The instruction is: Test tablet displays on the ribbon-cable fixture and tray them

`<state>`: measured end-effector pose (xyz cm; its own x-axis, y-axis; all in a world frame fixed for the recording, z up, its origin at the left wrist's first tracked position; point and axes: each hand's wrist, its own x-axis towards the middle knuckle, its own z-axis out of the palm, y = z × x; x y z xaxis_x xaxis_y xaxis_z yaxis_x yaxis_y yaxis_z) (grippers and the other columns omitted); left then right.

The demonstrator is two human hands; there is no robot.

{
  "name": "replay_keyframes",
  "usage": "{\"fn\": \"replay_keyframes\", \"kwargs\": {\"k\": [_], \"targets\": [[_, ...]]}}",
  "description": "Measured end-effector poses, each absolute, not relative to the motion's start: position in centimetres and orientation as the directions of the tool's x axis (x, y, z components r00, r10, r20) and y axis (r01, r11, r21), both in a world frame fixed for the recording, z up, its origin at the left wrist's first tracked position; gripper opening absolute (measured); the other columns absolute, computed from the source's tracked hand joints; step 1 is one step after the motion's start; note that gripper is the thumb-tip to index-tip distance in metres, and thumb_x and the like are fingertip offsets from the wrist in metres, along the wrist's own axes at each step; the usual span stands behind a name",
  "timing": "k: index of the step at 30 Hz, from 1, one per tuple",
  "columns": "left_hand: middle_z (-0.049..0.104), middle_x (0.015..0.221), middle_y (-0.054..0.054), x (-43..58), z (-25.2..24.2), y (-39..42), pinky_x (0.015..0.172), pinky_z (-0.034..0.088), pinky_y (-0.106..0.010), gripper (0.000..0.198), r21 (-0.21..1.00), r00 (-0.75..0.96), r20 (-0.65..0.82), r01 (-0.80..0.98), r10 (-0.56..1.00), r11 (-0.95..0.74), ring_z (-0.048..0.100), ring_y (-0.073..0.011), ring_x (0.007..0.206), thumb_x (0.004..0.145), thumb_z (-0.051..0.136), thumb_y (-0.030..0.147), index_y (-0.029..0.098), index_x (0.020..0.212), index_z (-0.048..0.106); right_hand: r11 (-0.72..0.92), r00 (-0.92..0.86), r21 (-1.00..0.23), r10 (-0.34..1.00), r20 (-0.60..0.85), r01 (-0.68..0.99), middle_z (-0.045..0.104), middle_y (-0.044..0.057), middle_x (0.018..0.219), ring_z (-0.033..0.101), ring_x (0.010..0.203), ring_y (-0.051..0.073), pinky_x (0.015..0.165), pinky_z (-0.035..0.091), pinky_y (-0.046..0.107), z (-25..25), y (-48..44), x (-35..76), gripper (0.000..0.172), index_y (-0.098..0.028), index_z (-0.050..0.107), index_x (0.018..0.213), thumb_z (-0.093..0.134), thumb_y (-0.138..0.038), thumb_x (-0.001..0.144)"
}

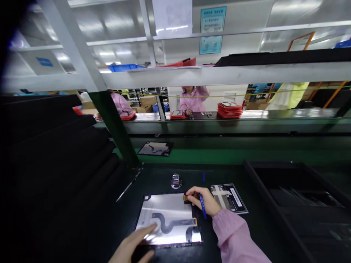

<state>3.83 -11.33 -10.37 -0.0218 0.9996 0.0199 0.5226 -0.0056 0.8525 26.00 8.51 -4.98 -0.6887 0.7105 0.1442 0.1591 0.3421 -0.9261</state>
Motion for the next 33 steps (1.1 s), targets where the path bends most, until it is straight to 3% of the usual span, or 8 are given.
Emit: {"fn": "replay_keyframes", "kwargs": {"k": [4,8,10,13,15,17,23,33], "targets": [[0.057,0.132,-0.013,3.7,-9.5,-8.7,0.095,0.049,-0.044,0.062,0.26,0.23,0.287,0.916,0.93,-0.307,0.055,-0.0271,0.119,0.088,0.046,0.018,0.022,0.145,0.023,0.33,-0.679,-0.936,0.716,0.165,0.12,0.057,-0.002,0.069,0.057,0.055,0.012,0.057,0.051,0.027,-5.4,8.4,25.8,0.033,-0.021,0.055,0.087,0.061,-0.052,0.076],[0.075,0.099,-0.01,4.7,-8.6,-7.5,0.08,0.056,-0.034,0.047,0.07,0.463,0.424,0.84,0.778,-0.538,0.071,-0.0211,0.086,0.093,0.034,0.017,0.017,0.14,0.034,0.345,-0.645,-0.933,0.737,0.202,0.101,0.059,0.0,0.077,0.058,0.062,0.012,0.064,0.051,0.028,-5.8,8.4,26.0,0.028,-0.022,0.052,0.093,0.061,-0.044,0.078],[0.076,0.079,-0.006,4.8,-8.0,-6.9,0.071,0.056,-0.029,0.038,0.188,0.458,0.465,0.785,0.758,-0.59,0.07,-0.0178,0.068,0.093,0.035,0.018,0.018,0.127,0.053,0.359,-0.632,-0.928,0.744,0.217,0.104,0.059,0.0,0.076,0.058,0.066,0.013,0.067,0.049,0.028,-5.8,8.4,26.2,0.024,-0.022,0.054,0.09,0.063,-0.04,0.077],[0.075,0.07,-0.005,4.4,-7.0,-5.1,0.062,0.053,-0.026,0.023,0.576,0.252,0.446,0.654,0.859,-0.49,0.068,-0.0167,0.061,0.087,0.052,0.025,0.022,0.101,0.071,0.359,-0.629,-0.927,0.747,0.216,0.108,0.058,-0.001,0.073,0.057,0.065,0.013,0.062,0.047,0.026,-5.9,8.5,26.3,0.022,-0.021,0.055,0.085,0.064,-0.039,0.076],[0.074,0.068,-0.007,4.6,-6.4,-3.2,0.062,0.051,-0.027,0.014,0.862,0.063,0.316,0.399,0.947,-0.314,0.067,-0.0188,0.064,0.074,0.07,0.034,0.021,0.078,0.075,0.354,-0.63,-0.929,0.747,0.211,0.109,0.057,-0.001,0.072,0.056,0.062,0.012,0.058,0.045,0.025,-6.0,8.5,26.3,0.023,-0.021,0.055,0.086,0.064,-0.04,0.076],[0.07,0.062,-0.006,5.4,-6.0,-1.3,0.063,0.049,-0.029,0.029,0.984,-0.025,0.156,0.094,0.987,-0.153,0.063,-0.019,0.063,0.058,0.079,0.048,0.02,0.056,0.071,0.349,-0.618,-0.932,0.754,0.221,0.093,0.057,-0.002,0.072,0.055,0.061,0.012,0.059,0.045,0.025,-6.2,8.4,26.2,0.024,-0.021,0.054,0.09,0.063,-0.04,0.077],[0.06,0.051,-0.002,9.6,-6.5,1.7,0.057,0.045,-0.029,0.054,0.994,-0.009,-0.03,-0.107,1.0,0.028,0.054,-0.0158,0.054,0.055,0.068,0.071,0.018,0.049,0.06,0.292,-0.562,-0.956,0.786,0.256,-0.027,0.052,-0.005,0.07,0.053,0.055,0.01,0.058,0.045,0.025,-6.7,8.2,25.9,0.024,-0.023,0.046,0.096,0.059,-0.037,0.08],[0.061,0.054,-0.003,10.1,-7.7,1.3,0.056,0.037,-0.027,0.041,1.0,-0.053,0.001,0.008,0.999,0.0,0.052,-0.0156,0.056,0.061,0.072,0.056,0.016,0.052,0.066,0.378,-0.622,-0.923,0.741,0.253,0.075,0.049,-0.008,0.061,0.051,0.055,0.009,0.056,0.042,0.022,-7.4,8.1,25.7,0.024,-0.022,0.048,0.092,0.054,-0.013,0.07]]}}
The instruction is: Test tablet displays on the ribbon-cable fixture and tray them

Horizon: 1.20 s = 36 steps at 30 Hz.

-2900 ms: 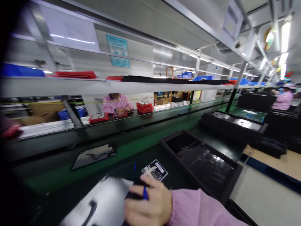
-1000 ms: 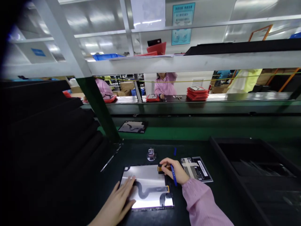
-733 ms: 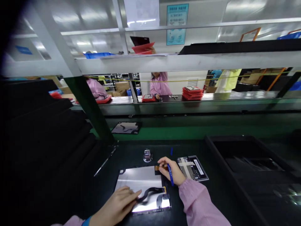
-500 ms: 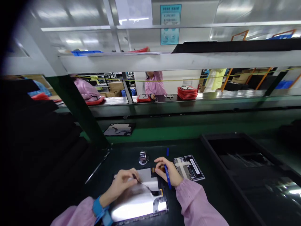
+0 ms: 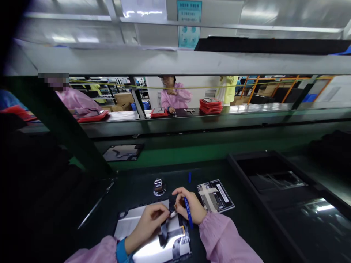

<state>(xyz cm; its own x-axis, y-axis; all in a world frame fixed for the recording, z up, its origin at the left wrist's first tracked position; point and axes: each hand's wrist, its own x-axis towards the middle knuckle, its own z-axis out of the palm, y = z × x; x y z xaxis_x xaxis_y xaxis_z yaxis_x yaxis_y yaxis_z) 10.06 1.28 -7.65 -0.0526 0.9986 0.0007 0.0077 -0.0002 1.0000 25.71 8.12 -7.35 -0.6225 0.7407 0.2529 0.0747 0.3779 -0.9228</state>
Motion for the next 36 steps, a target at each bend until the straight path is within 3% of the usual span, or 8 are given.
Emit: {"fn": "replay_keyframes", "kwargs": {"k": [9,20,31,36], "targets": [[0.06,0.052,-0.003,10.0,-8.1,1.4,0.053,0.036,-0.026,0.035,0.997,-0.072,-0.001,0.076,0.997,0.006,0.051,-0.0142,0.053,0.064,0.07,0.047,0.015,0.051,0.065,0.343,-0.656,-0.937,0.721,0.223,0.06,0.051,-0.008,0.062,0.053,0.054,0.009,0.057,0.045,0.021,-7.1,7.9,25.8,0.023,-0.022,0.048,0.092,0.055,-0.015,0.072],[0.06,0.053,-0.003,10.1,-7.8,1.3,0.053,0.038,-0.025,0.023,0.991,-0.049,0.028,0.129,0.998,-0.022,0.052,-0.0144,0.053,0.064,0.065,0.035,0.016,0.05,0.065,0.468,-0.666,-0.877,0.688,0.288,0.104,0.056,-0.005,0.062,0.055,0.055,0.009,0.057,0.044,0.021,-6.7,7.7,25.9,0.022,-0.02,0.053,0.093,0.052,-0.013,0.072],[0.062,0.054,-0.004,10.0,-8.2,1.3,0.053,0.038,-0.026,0.033,0.993,-0.039,0.028,0.117,0.999,-0.023,0.052,-0.0151,0.054,0.066,0.068,0.046,0.016,0.053,0.067,0.505,-0.721,-0.853,0.64,0.266,0.134,0.061,-0.003,0.065,0.056,0.056,0.009,0.055,0.045,0.02,-6.7,7.5,26.0,0.019,-0.019,0.058,0.098,0.052,-0.019,0.08],[0.062,0.055,-0.003,10.1,-8.3,1.6,0.054,0.038,-0.026,0.039,0.994,-0.045,0.025,0.109,0.999,-0.02,0.053,-0.0152,0.055,0.066,0.067,0.052,0.016,0.054,0.067,0.576,-0.695,-0.797,0.647,0.312,0.179,0.066,-0.002,0.074,0.061,0.066,0.013,0.066,0.049,0.025,-7.2,7.7,26.0,0.036,-0.022,0.051,0.117,0.054,-0.021,0.081]]}}
